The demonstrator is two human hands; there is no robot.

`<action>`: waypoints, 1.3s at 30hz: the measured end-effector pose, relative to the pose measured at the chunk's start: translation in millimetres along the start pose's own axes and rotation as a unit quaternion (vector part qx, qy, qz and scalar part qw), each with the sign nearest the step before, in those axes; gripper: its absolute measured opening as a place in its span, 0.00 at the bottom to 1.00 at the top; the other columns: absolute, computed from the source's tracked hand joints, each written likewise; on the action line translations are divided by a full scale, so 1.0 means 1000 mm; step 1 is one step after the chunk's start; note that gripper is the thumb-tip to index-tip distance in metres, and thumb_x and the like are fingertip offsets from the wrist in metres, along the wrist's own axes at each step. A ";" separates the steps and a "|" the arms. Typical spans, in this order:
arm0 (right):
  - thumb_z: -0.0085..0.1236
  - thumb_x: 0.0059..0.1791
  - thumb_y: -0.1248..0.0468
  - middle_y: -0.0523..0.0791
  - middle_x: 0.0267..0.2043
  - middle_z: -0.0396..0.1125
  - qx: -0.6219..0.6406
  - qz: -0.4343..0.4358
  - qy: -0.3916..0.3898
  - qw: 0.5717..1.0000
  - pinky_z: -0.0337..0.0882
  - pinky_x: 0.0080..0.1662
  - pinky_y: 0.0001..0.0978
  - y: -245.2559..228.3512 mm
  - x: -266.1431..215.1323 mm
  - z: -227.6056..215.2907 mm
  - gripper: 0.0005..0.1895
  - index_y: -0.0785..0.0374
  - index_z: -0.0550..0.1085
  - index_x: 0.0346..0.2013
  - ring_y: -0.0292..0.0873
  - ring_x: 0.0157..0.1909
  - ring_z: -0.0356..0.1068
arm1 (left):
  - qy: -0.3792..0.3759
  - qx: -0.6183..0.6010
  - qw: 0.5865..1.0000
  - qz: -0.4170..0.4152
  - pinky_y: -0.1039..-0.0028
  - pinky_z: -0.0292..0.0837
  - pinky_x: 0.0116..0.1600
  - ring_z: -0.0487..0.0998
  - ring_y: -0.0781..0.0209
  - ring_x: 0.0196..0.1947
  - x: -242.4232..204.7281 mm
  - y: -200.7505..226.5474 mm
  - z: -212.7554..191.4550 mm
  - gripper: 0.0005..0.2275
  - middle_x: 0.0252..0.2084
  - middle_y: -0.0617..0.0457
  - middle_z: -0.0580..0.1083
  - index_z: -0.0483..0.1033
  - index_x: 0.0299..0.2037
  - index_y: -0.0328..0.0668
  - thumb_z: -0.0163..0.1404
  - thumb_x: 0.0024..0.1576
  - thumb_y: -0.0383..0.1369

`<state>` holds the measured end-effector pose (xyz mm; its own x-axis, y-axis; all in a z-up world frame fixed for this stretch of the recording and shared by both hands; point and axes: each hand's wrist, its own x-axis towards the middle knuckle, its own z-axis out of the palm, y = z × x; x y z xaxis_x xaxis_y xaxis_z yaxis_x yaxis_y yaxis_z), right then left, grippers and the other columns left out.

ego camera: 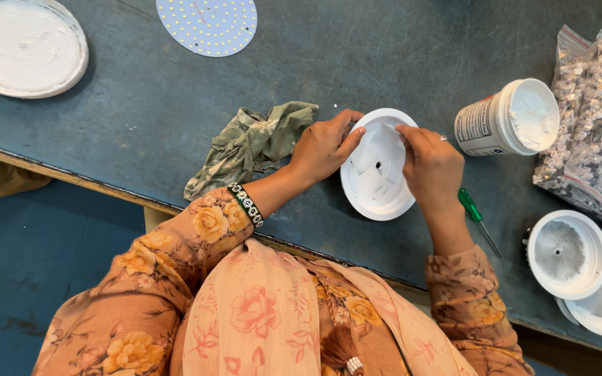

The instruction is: The person applies a white paste-like substance from a tub onto the interior of white plastic lamp housings and the back of circular LED modules using a small spatula. The person works one item at a time, spreading the compound evenly across surfaces.

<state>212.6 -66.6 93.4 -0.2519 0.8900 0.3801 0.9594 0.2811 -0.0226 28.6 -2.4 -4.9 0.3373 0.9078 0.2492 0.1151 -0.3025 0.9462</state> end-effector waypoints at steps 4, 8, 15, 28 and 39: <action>0.63 0.49 0.71 0.46 0.41 0.76 0.017 -0.032 -0.022 0.999 0.74 0.41 0.38 -0.006 -0.005 -0.002 0.12 0.60 0.81 0.47 0.49 0.39 0.76 | 0.016 -0.005 1.000 0.016 0.66 0.72 0.28 0.80 0.56 0.23 0.000 0.000 -0.001 0.12 0.24 0.51 0.77 0.75 0.50 0.41 0.48 0.65 0.39; 0.63 0.52 0.70 0.44 0.44 0.76 0.068 -0.025 -0.022 0.997 0.75 0.44 0.35 0.000 -0.006 -0.017 0.10 0.58 0.80 0.49 0.46 0.43 0.77 | 0.005 0.005 1.000 -0.002 0.65 0.71 0.28 0.80 0.55 0.22 0.000 -0.001 0.001 0.12 0.23 0.50 0.77 0.76 0.50 0.41 0.48 0.64 0.39; 0.61 0.51 0.72 0.39 0.52 0.76 0.061 -0.193 -0.033 0.979 0.70 0.54 0.37 0.007 0.015 -0.009 0.13 0.57 0.80 0.49 0.39 0.55 0.75 | 0.027 -0.021 0.999 0.041 0.67 0.74 0.30 0.82 0.56 0.24 0.003 -0.008 0.003 0.12 0.27 0.49 0.79 0.78 0.51 0.43 0.46 0.67 0.40; 0.58 0.50 0.73 0.38 0.53 0.76 0.053 -0.174 -0.052 0.982 0.69 0.55 0.36 0.012 0.003 -0.013 0.17 0.53 0.81 0.50 0.37 0.53 0.75 | 0.028 -0.004 0.999 0.028 0.65 0.73 0.30 0.82 0.54 0.25 0.004 -0.008 0.003 0.12 0.26 0.46 0.78 0.78 0.51 0.41 0.47 0.65 0.38; 0.54 0.46 0.77 0.41 0.55 0.75 0.072 -0.196 -0.085 0.974 0.70 0.54 0.36 -0.017 -0.022 -0.013 0.22 0.58 0.80 0.51 0.38 0.58 0.74 | 0.041 -0.023 0.999 0.015 0.65 0.74 0.33 0.83 0.52 0.28 0.002 -0.009 0.001 0.11 0.29 0.45 0.79 0.78 0.50 0.42 0.47 0.65 0.37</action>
<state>203.0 -95.4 97.5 -0.6247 0.7469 0.2277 0.7605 0.6481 -0.0398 29.4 2.1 -12.6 0.2626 0.9197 0.2918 0.0626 -0.3180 0.9460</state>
